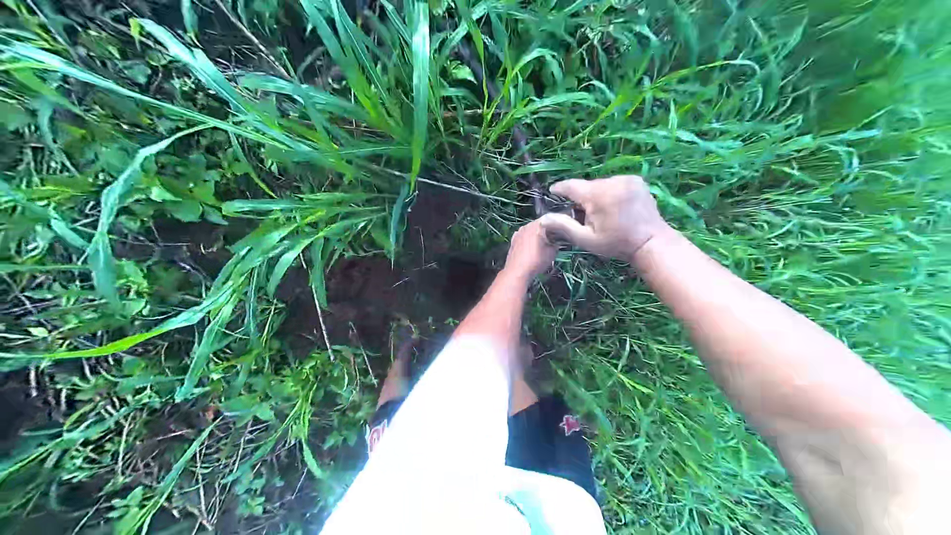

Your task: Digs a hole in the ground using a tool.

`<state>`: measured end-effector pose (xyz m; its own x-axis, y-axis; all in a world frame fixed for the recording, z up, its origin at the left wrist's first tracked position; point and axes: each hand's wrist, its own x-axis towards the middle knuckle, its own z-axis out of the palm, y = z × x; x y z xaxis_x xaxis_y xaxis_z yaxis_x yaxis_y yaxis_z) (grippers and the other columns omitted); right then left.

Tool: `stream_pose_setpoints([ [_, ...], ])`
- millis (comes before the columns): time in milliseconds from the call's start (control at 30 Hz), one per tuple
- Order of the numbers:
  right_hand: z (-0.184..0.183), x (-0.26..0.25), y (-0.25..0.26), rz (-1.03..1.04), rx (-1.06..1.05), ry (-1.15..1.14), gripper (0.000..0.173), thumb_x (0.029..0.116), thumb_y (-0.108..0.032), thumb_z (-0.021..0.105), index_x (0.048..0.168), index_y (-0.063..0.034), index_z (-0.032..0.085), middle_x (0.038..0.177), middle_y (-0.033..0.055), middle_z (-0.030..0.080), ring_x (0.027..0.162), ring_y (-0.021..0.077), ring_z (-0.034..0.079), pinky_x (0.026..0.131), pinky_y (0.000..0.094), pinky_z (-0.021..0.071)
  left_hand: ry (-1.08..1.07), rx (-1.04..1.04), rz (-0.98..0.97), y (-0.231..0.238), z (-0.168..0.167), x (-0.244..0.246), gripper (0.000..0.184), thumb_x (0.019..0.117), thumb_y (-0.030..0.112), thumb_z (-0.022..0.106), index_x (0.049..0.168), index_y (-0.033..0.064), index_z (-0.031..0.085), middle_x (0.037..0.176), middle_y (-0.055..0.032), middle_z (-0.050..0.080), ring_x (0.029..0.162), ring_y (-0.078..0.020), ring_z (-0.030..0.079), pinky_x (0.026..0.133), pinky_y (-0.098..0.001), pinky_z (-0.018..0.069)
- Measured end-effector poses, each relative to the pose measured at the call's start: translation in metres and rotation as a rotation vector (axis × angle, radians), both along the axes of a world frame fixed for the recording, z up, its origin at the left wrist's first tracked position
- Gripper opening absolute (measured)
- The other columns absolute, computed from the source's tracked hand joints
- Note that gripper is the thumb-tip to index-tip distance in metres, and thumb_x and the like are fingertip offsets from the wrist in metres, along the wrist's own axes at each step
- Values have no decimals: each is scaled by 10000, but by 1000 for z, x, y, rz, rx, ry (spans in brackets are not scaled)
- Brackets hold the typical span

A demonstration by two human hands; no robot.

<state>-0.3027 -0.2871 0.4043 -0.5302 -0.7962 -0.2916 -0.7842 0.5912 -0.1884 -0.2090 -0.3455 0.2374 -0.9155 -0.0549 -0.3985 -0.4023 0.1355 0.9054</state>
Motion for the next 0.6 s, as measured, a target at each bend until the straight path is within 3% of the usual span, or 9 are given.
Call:
stream_pose_setpoints([
  [67, -6, 6, -9, -213, -180, 34, 636, 1020, -622, 411, 1217, -106, 726, 861, 119, 740, 757, 303, 714, 703, 591, 569, -35, 12, 56, -9, -1, 7, 317, 905, 218, 728, 1183, 67, 700, 1119, -142, 739, 1093, -296, 699, 982, -582, 545],
  [167, -20, 58, 19, -724, -575, 24, 397, 1054, -366, 571, 1283, -53, 657, 947, 88, 690, 786, 170, 662, 730, 379, 591, 65, -2, 136, 8, -7, 27, 292, 904, 186, 733, 1186, 111, 723, 1128, -85, 752, 1091, -219, 705, 999, -506, 561],
  [267, -29, 148, 69, -1349, -765, -269, 572, 1044, -457, 536, 1523, -147, 478, 1310, 104, 630, 1077, 217, 656, 880, 419, 580, 72, -38, 69, 38, -8, 51, 268, 950, 197, 676, 1212, 164, 727, 1115, -59, 744, 1055, -204, 700, 970, -490, 575],
  [300, -27, 173, 77, -1556, -825, -385, 584, 1060, -463, 496, 1550, -149, 440, 1275, 91, 640, 1037, 215, 658, 839, 419, 575, 60, -72, 27, 49, -4, 62, 271, 978, 208, 651, 1236, 155, 714, 1125, -84, 733, 1065, -233, 691, 985, -501, 560],
  [367, -14, 213, 91, -1876, -946, -579, 547, 1096, -507, 374, 1451, -99, 454, 983, 72, 663, 811, 202, 673, 718, 413, 600, 54, -131, -58, 79, -1, 89, 246, 1019, 243, 600, 1216, 142, 707, 1086, -107, 722, 1051, -264, 682, 986, -511, 541],
  [433, -2, 238, 110, -1994, -1199, -667, 467, 1107, -433, 372, 1355, -53, 483, 940, 118, 670, 806, 248, 689, 766, 460, 609, 61, -191, -196, 113, -6, 118, 256, 1040, 300, 556, 1169, 160, 726, 1084, -67, 732, 1085, -228, 673, 1036, -475, 517],
  [500, -2, 254, 133, -2140, -1384, -633, 303, 1101, -333, 414, 1091, -79, 577, 755, 55, 650, 658, 201, 677, 672, 410, 622, 101, -228, -372, 140, -10, 153, 270, 1040, 303, 550, 1174, 159, 735, 1145, -52, 736, 1177, -217, 651, 1113, -444, 467],
  [567, -7, 270, 157, -2327, -1439, -665, 236, 1091, -307, 445, 957, -143, 550, 548, -47, 464, 426, 108, 499, 449, 297, 510, 128, -248, -566, 152, -6, 178, 272, 1005, 236, 580, 1230, 150, 708, 1223, -66, 714, 1263, -248, 608, 1166, -460, 415],
  [600, -8, 281, 172, -2331, -1437, -705, 168, 1094, -271, 449, 1039, -142, 541, 522, -58, 401, 383, 99, 442, 399, 289, 472, 120, -260, -666, 155, -1, 181, 284, 979, 224, 601, 1236, 157, 702, 1248, -55, 708, 1288, -251, 594, 1176, -479, 396],
])
